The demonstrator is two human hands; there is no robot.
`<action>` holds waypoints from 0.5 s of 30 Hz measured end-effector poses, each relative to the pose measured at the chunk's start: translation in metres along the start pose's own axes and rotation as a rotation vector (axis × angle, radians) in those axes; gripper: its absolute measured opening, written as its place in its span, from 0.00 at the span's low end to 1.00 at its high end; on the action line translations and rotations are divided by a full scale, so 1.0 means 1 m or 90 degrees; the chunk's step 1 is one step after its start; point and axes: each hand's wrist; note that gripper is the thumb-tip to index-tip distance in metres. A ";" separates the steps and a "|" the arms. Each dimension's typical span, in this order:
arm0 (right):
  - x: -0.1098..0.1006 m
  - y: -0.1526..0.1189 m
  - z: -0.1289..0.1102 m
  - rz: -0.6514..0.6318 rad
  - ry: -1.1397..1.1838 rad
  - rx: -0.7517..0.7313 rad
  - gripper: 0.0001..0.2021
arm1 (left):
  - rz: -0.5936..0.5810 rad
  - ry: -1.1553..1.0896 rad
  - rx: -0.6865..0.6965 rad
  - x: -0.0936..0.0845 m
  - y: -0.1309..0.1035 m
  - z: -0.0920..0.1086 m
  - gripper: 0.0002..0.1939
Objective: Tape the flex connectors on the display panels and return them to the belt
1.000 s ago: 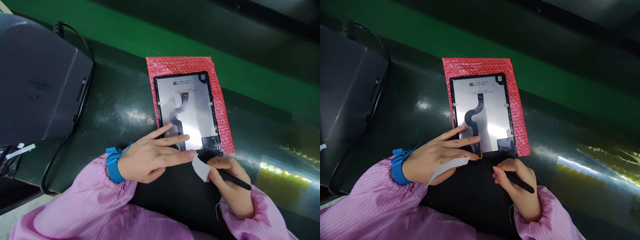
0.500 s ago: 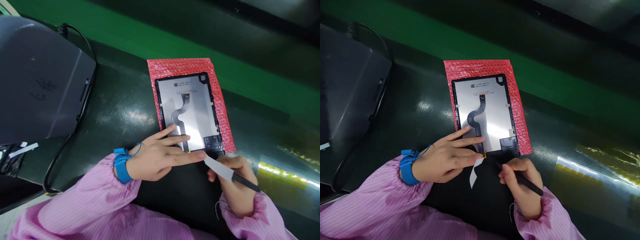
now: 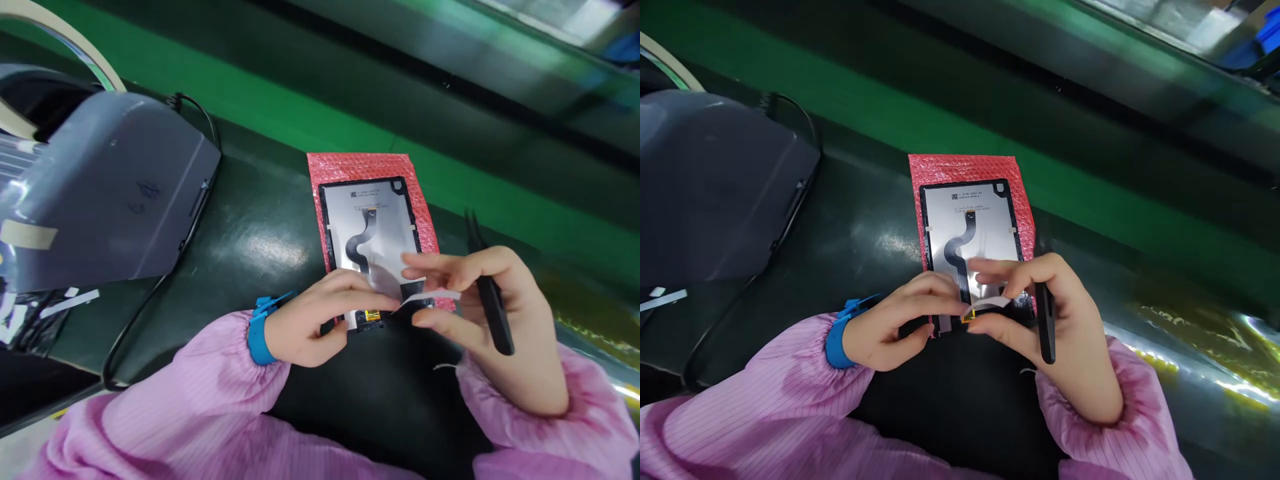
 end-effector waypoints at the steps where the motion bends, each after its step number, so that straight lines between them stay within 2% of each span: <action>1: 0.002 0.006 -0.007 -0.013 -0.002 0.004 0.16 | -0.004 0.000 0.003 0.000 0.000 0.000 0.32; 5: 0.001 0.028 -0.020 0.006 0.019 -0.014 0.20 | 0.018 0.035 -0.005 -0.001 -0.003 0.002 0.37; 8: -0.005 0.044 -0.020 0.057 0.051 -0.028 0.22 | 0.024 0.173 -0.055 0.001 -0.008 0.002 0.33; 9: -0.006 0.050 -0.019 0.043 0.041 -0.010 0.23 | 0.011 0.246 -0.058 0.003 -0.011 0.002 0.29; 11: -0.004 0.061 -0.014 -0.035 -0.007 0.056 0.23 | -0.022 0.407 -0.037 0.010 -0.015 -0.001 0.24; 13: 0.002 0.071 -0.007 -0.127 -0.046 0.122 0.24 | -0.038 0.543 -0.022 0.017 -0.018 -0.004 0.22; 15: 0.010 0.078 0.001 -0.178 -0.060 0.156 0.25 | -0.056 0.629 -0.038 0.023 -0.020 -0.006 0.22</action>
Point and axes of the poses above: each hand's wrist, its own y-axis towards the middle knuckle, its own x-axis out of the palm, z = x × y, and after that the axes turned 8 degrees about x, right-handed
